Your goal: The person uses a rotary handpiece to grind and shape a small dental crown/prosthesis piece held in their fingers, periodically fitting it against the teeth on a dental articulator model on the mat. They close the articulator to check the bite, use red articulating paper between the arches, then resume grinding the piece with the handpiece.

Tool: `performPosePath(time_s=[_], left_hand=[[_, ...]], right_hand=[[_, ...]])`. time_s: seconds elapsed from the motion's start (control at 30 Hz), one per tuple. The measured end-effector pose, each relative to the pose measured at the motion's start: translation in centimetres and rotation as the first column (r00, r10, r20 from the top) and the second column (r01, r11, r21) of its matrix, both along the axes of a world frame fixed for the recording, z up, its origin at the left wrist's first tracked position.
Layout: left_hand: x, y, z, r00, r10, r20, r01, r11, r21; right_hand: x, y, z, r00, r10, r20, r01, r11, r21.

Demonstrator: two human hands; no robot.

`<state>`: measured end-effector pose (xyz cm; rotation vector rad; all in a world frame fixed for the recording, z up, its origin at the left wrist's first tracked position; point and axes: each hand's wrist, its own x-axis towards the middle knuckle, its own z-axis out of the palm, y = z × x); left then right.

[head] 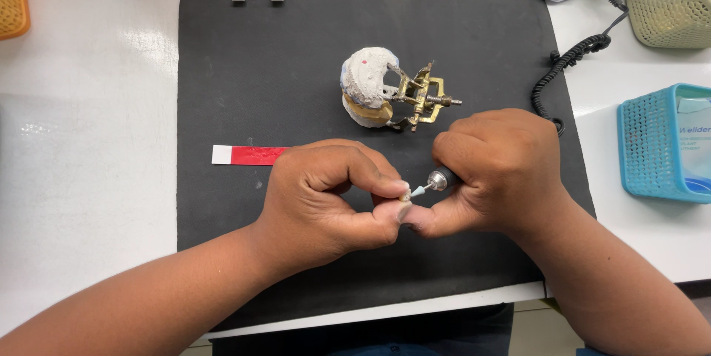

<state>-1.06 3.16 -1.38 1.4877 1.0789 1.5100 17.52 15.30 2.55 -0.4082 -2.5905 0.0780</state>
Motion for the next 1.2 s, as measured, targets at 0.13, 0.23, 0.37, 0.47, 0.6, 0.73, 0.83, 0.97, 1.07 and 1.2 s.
performPosePath(time_s=[0.13,0.23,0.37,0.47,0.6,0.73,0.83,0.97,1.07,1.2], left_hand=[[-0.02,0.04,-0.06,1.0,0.0,-0.004,0.0,1.0,0.0],[-0.04,-0.05,-0.17,1.0,0.0,-0.002,0.0,1.0,-0.005],[-0.08,0.0,-0.25,1.0,-0.001,-0.003,0.001,1.0,-0.01],[-0.08,-0.07,-0.26,1.0,0.008,-0.028,-0.008,1.0,0.004],[-0.11,-0.04,-0.33,0.999,0.014,-0.034,-0.013,1.0,0.007],[-0.05,-0.06,-0.35,1.0,0.012,-0.019,-0.012,1.0,0.002],[-0.02,-0.06,-0.31,1.0,0.021,-0.023,-0.021,1.0,-0.002],[-0.03,0.02,-0.29,1.0,0.013,-0.02,-0.013,1.0,0.008],[-0.07,0.02,-0.34,1.0,0.014,-0.027,-0.014,1.0,-0.005],[0.01,-0.05,-0.44,0.999,-0.01,0.03,0.011,1.0,-0.026]], right_hand=[[0.05,0.04,-0.02,1.0,-0.001,-0.006,0.001,1.0,0.014],[0.01,-0.01,-0.17,1.0,-0.001,0.01,0.001,1.0,0.002],[0.02,-0.02,-0.28,1.0,-0.005,0.007,0.005,1.0,0.015],[-0.01,0.02,-0.29,1.0,0.003,0.005,-0.003,1.0,-0.001],[-0.02,0.0,-0.29,1.0,0.004,0.008,-0.004,1.0,-0.005],[-0.04,0.01,-0.25,1.0,0.004,0.014,-0.004,1.0,-0.004],[-0.05,0.03,-0.21,1.0,0.003,0.022,-0.002,1.0,-0.027],[-0.06,0.05,-0.26,1.0,0.003,0.011,-0.002,1.0,-0.006],[-0.06,0.07,-0.3,1.0,0.003,0.011,-0.003,1.0,-0.014],[-0.02,0.0,-0.19,1.0,-0.004,0.019,0.004,1.0,-0.019]])
